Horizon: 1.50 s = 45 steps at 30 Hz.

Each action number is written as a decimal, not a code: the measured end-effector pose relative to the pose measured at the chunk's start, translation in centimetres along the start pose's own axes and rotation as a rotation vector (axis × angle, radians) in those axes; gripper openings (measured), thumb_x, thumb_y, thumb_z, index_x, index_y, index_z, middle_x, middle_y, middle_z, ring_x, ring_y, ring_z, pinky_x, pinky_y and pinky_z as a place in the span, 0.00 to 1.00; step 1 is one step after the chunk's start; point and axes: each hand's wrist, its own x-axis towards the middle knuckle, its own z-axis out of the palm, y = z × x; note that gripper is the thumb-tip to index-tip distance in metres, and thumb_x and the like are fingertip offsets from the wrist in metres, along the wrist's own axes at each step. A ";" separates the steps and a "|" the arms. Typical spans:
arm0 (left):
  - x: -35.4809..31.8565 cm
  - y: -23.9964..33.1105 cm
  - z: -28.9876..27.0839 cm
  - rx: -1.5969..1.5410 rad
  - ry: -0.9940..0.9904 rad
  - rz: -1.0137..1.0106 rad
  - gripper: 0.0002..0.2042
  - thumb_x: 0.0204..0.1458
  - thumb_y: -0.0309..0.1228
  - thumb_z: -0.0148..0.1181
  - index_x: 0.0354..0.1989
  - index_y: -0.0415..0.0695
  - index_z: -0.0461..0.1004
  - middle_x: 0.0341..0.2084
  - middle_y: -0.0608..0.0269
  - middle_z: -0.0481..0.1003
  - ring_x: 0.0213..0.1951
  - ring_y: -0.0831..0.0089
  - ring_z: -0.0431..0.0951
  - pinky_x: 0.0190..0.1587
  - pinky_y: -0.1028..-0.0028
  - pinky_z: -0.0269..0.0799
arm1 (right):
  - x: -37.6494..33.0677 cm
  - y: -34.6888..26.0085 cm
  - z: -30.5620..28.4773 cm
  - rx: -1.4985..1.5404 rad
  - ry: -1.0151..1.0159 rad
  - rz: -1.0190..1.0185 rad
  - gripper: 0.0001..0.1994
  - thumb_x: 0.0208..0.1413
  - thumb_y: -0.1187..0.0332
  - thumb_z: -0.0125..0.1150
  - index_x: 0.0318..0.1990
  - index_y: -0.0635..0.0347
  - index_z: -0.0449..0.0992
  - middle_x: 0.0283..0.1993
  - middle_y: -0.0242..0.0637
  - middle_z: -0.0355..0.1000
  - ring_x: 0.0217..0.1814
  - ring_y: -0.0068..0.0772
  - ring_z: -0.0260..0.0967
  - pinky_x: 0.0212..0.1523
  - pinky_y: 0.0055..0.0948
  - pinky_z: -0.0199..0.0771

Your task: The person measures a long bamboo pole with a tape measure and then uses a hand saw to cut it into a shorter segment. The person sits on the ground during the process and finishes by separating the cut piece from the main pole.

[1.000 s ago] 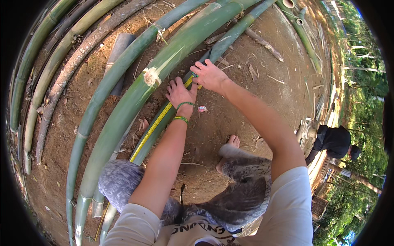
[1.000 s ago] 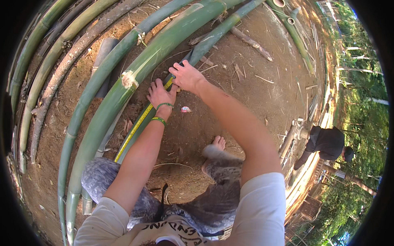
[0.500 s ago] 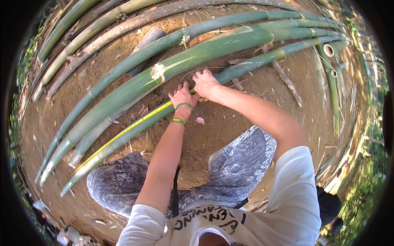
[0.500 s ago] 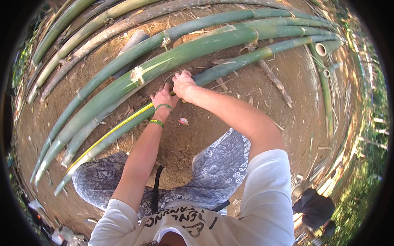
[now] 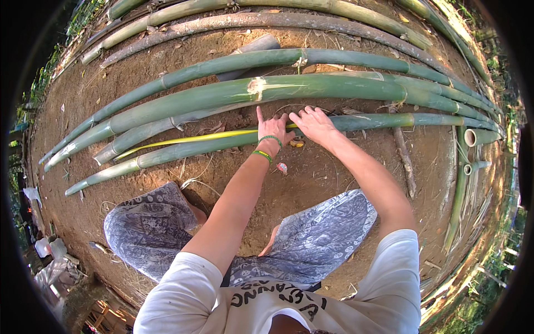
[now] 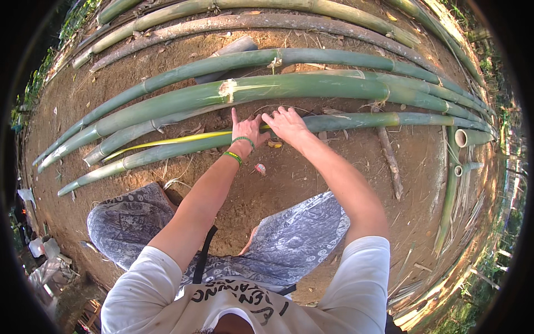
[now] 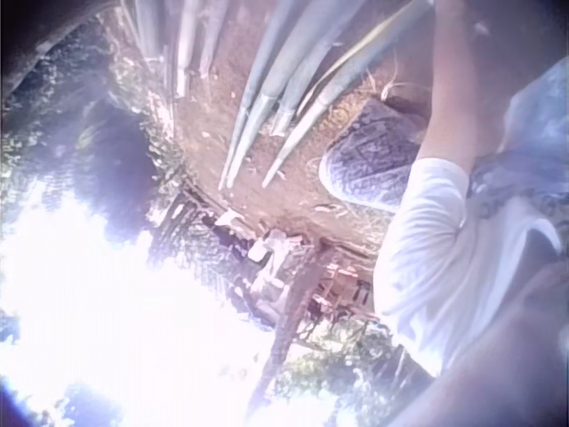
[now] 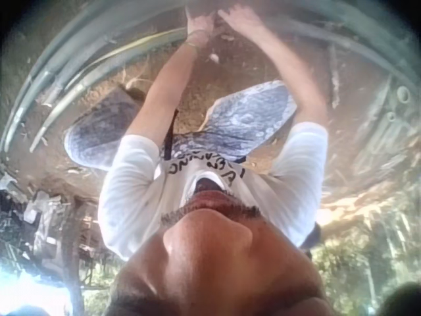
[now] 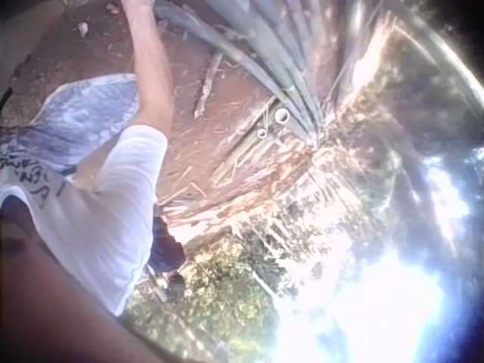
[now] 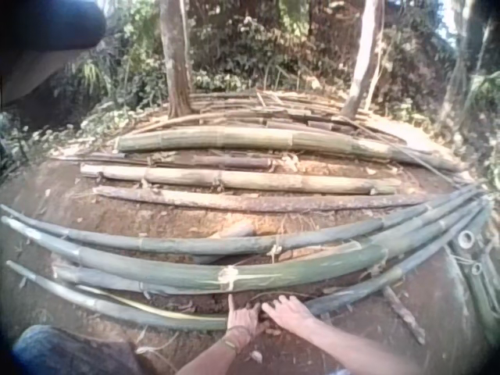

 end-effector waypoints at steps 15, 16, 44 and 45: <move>0.0 0.4 0.1 0.080 0.056 -0.010 0.34 0.54 0.60 0.62 0.67 0.55 0.71 0.58 0.63 0.80 0.70 0.60 0.67 0.77 0.35 0.31 | -2.9 0.6 -1.9 0.220 -0.071 0.099 0.21 0.58 0.74 0.62 0.59 0.60 0.70 0.56 0.43 0.77 0.69 0.48 0.69 0.63 0.48 0.72; 0.1 0.0 0.3 0.056 0.051 -0.021 0.34 0.55 0.60 0.62 0.67 0.55 0.70 0.59 0.63 0.79 0.69 0.60 0.68 0.77 0.35 0.32 | -3.7 1.0 -2.6 0.291 -0.085 0.108 0.21 0.56 0.76 0.64 0.57 0.61 0.71 0.56 0.43 0.77 0.68 0.48 0.69 0.63 0.48 0.73; 2.2 0.3 0.8 -0.197 -0.053 -0.039 0.38 0.50 0.59 0.60 0.65 0.46 0.70 0.66 0.54 0.69 0.70 0.57 0.65 0.69 0.50 0.61 | -28.6 -8.6 15.8 0.549 0.414 1.021 0.25 0.57 0.65 0.67 0.63 0.51 0.73 0.63 0.51 0.70 0.65 0.57 0.69 0.64 0.46 0.70; 2.6 0.4 1.0 -0.166 -0.053 -0.029 0.37 0.50 0.59 0.60 0.65 0.47 0.70 0.66 0.54 0.69 0.69 0.57 0.65 0.68 0.50 0.62 | -28.0 -8.7 15.9 0.527 0.428 1.043 0.25 0.58 0.65 0.66 0.63 0.51 0.72 0.63 0.51 0.70 0.65 0.57 0.68 0.64 0.46 0.70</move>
